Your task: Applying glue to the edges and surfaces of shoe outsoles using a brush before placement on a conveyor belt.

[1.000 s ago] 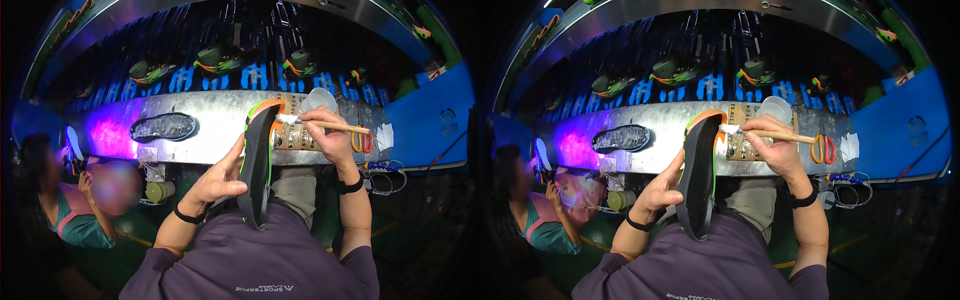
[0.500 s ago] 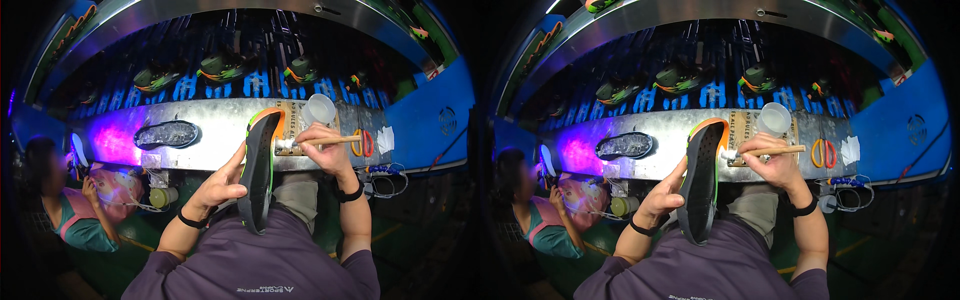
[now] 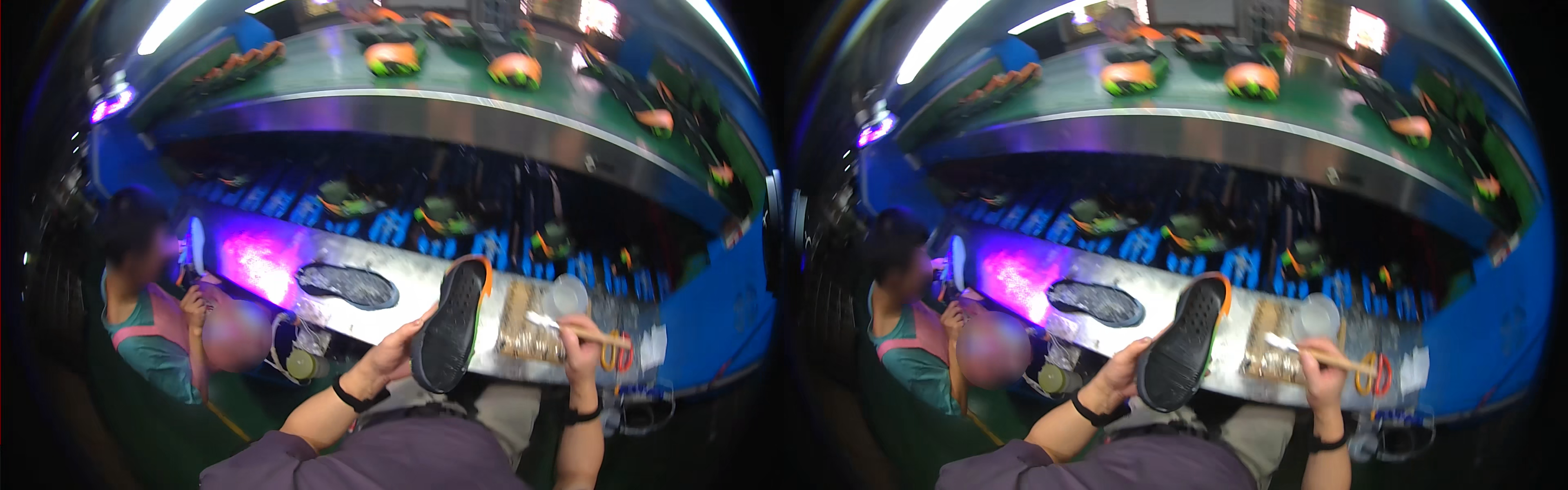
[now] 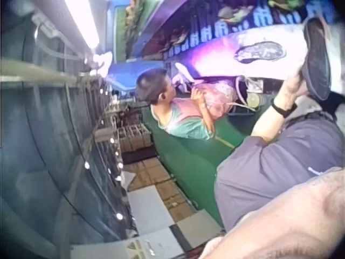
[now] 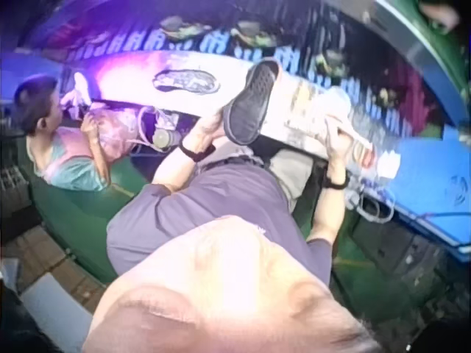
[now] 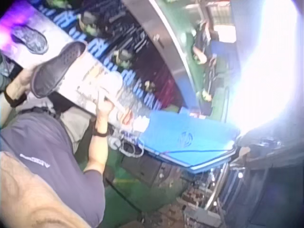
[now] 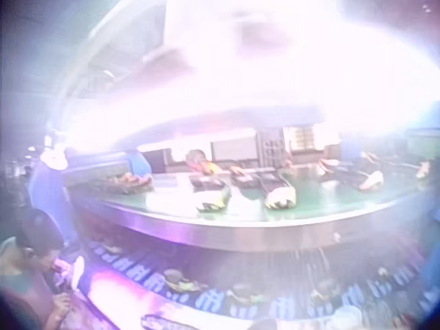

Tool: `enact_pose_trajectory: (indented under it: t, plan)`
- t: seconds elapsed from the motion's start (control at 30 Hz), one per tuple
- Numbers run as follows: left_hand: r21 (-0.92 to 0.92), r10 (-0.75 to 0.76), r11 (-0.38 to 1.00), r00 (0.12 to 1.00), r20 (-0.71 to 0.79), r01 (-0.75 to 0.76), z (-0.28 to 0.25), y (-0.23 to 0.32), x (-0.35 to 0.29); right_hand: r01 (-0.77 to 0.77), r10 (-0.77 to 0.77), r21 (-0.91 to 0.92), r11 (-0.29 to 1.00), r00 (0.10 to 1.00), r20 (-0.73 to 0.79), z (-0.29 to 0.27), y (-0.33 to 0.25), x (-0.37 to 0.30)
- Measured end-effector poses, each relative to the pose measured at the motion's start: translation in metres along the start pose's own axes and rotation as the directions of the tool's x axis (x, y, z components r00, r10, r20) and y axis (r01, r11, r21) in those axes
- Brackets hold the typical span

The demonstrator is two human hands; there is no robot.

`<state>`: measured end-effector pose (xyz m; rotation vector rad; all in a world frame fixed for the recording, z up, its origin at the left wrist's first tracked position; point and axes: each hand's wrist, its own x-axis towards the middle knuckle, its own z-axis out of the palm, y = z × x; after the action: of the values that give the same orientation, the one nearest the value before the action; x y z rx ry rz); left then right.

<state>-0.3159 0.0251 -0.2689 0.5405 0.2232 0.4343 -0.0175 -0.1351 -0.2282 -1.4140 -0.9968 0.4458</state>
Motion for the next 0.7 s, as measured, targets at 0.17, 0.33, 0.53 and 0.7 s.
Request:
enact_pose_trajectory:
  t: [0.17, 0.33, 0.53, 0.7]
  plan:
    - [-0.011, -0.035, 0.999, 0.990, -0.136, 0.034, -0.019, 0.000, -0.028, 0.177, -0.217, -0.178, 0.968, 0.946, -0.240, -0.042, 0.061, -0.008]
    - [0.209, 0.028, 0.978, 0.995, -0.099, -0.006, -0.009, 0.034, -0.054, 0.042, -0.200, -0.301, 0.953, 0.832, -0.518, -0.073, 0.109, -0.017]
    - [0.655, 0.371, 0.606, 0.889, 0.268, -0.451, 0.041, 0.205, -0.036, -0.058, -0.206, -0.374, 0.926, 0.751, -0.627, -0.122, 0.186, -0.048]
    - [0.361, 0.569, 0.650, 0.743, 0.353, -0.669, 0.075, 0.428, 0.041, 0.041, -0.612, -0.886, 0.462, 0.737, -0.285, -0.062, 0.067, -0.034]
